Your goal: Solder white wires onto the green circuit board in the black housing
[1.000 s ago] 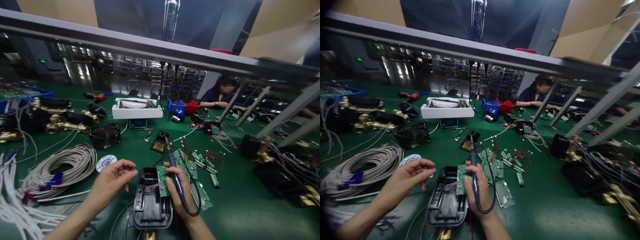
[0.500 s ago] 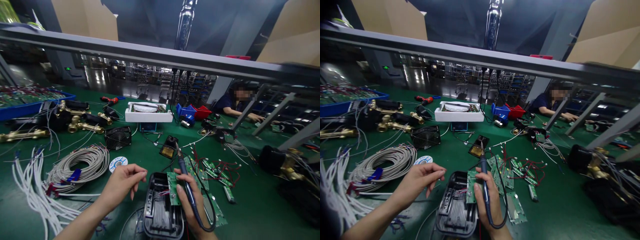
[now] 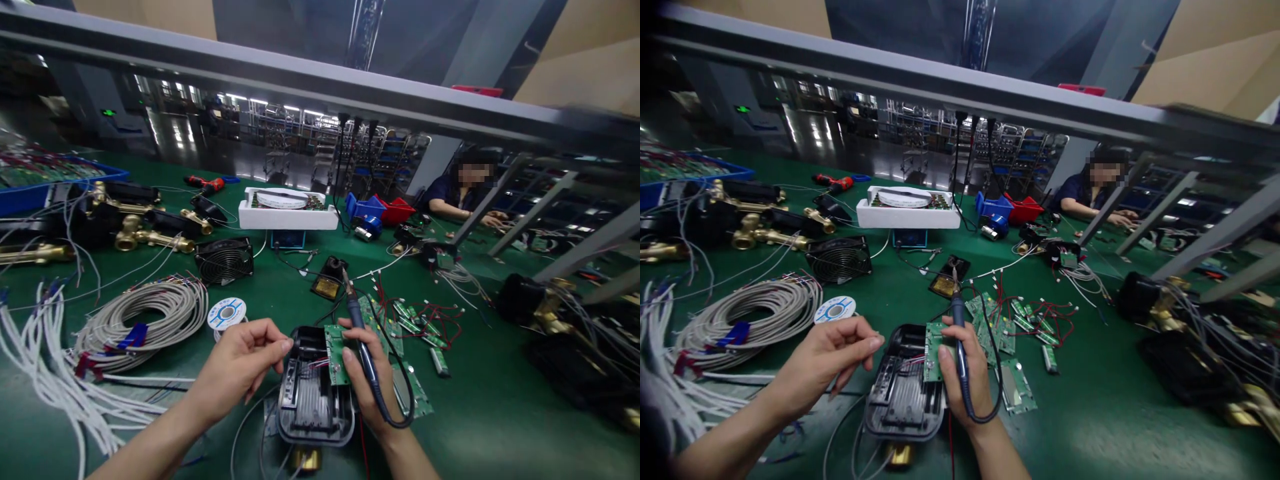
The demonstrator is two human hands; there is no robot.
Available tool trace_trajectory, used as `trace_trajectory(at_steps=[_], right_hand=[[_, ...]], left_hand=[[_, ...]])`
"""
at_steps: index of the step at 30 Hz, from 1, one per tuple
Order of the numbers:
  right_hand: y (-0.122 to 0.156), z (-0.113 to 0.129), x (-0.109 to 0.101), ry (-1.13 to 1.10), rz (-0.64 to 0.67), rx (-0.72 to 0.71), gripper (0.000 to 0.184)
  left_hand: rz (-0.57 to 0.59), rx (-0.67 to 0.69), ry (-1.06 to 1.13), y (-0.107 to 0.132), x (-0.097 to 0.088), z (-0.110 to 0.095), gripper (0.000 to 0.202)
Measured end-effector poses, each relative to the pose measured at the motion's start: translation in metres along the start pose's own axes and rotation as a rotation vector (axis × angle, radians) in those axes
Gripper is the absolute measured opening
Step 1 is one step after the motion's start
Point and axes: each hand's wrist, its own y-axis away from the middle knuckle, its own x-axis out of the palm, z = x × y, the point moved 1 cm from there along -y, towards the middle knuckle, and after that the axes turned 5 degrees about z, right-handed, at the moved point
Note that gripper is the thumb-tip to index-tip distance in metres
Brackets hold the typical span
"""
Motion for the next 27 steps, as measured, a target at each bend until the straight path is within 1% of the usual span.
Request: trace_trajectory(at_steps=[5,8,10,15,19,23,27], right_hand=[[-0.002,0.002,-0.002,0.001,0.022,0.016,0.019],[-0.003,0.003,-0.005,0.01,0.031,0.015,0.02],[-0.004,0.003,-0.007,0.021,0.011,0.032,0.019],[-0.012,0.012,-0.013,0.143,-0.085,0.131,0.019],[-0.017,0.026,-0.017,0.286,-0.053,0.182,0.02],[-0.01,0.039,-0.009,0.393,-0.018,0.179,0.031],[0.001,0.043,0.003,0.455,-0.044,0.233,0.048]], left_hand=[[0.02,0.025,-0.071,0.006,0.013,-0.002,0.033],[0.04,0.0,-0.064,0.005,0.016,0.001,0.034],[0.036,-0.005,-0.057,0.003,0.017,0.002,0.035],[-0.017,0.023,-0.069,-0.013,0.015,-0.002,0.035],[-0.021,0.08,-0.065,-0.034,0.014,-0.004,0.034],[-0.044,0.147,-0.032,-0.047,0.013,0.005,0.034],[-0.055,0.163,-0.007,-0.048,0.007,0.018,0.038]])
